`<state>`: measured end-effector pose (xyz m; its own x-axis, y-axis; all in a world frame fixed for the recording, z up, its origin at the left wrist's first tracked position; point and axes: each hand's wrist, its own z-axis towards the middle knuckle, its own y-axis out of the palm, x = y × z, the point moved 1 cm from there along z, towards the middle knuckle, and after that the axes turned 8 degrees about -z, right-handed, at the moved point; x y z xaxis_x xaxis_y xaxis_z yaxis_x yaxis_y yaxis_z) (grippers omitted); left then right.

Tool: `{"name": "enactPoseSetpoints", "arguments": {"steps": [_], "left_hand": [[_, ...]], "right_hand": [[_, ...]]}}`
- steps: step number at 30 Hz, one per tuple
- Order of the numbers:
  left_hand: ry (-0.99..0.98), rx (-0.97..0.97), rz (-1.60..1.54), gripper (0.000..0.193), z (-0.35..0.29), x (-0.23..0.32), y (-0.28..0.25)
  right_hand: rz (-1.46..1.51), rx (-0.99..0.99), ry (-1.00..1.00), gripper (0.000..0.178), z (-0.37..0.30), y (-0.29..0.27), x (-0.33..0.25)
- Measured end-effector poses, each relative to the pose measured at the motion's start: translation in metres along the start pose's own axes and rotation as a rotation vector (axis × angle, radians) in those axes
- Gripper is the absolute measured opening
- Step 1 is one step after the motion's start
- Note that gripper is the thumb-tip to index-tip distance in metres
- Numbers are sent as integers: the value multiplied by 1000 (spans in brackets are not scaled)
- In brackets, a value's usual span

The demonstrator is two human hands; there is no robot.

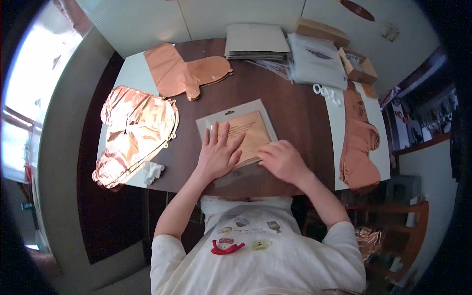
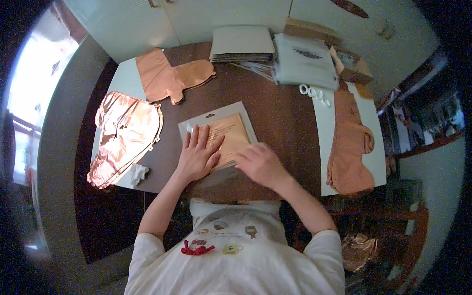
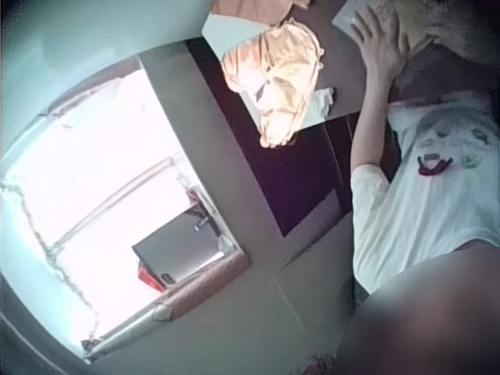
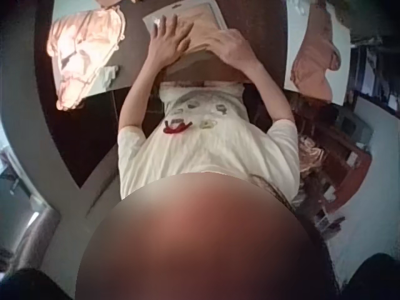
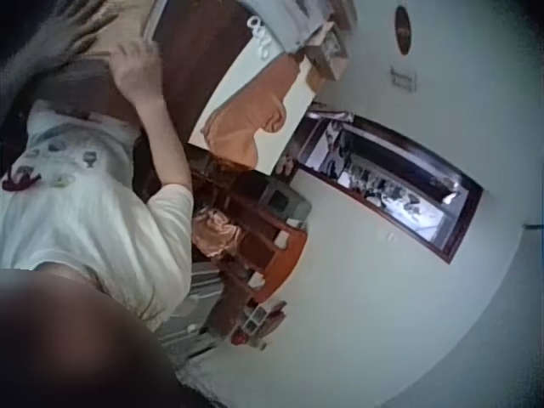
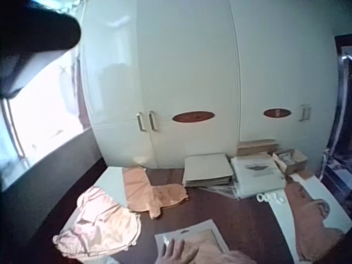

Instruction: Folding foil balloons and inserting them into plastic sleeves with cardboard backings.

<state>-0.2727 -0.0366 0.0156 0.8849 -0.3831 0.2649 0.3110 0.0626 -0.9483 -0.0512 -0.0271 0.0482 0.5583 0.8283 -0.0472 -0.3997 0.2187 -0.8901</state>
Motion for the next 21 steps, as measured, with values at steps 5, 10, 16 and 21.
{"name": "enactPoseSetpoints", "arguments": {"steps": [5, 10, 16, 21], "left_hand": [[22, 35, 11, 48, 6, -4, 5], [20, 63, -49, 47, 5, -7, 6], [35, 117, -30, 47, 4, -8, 10], [53, 128, -11, 47, 6, -6, 11]], "right_hand": [[252, -63, -18, 24, 18, 33, -78], [304, -101, 70, 18, 20, 53, -110], [334, -119, 179, 15, 28, 52, -111], [142, -117, 189, 12, 26, 57, -115]]}}
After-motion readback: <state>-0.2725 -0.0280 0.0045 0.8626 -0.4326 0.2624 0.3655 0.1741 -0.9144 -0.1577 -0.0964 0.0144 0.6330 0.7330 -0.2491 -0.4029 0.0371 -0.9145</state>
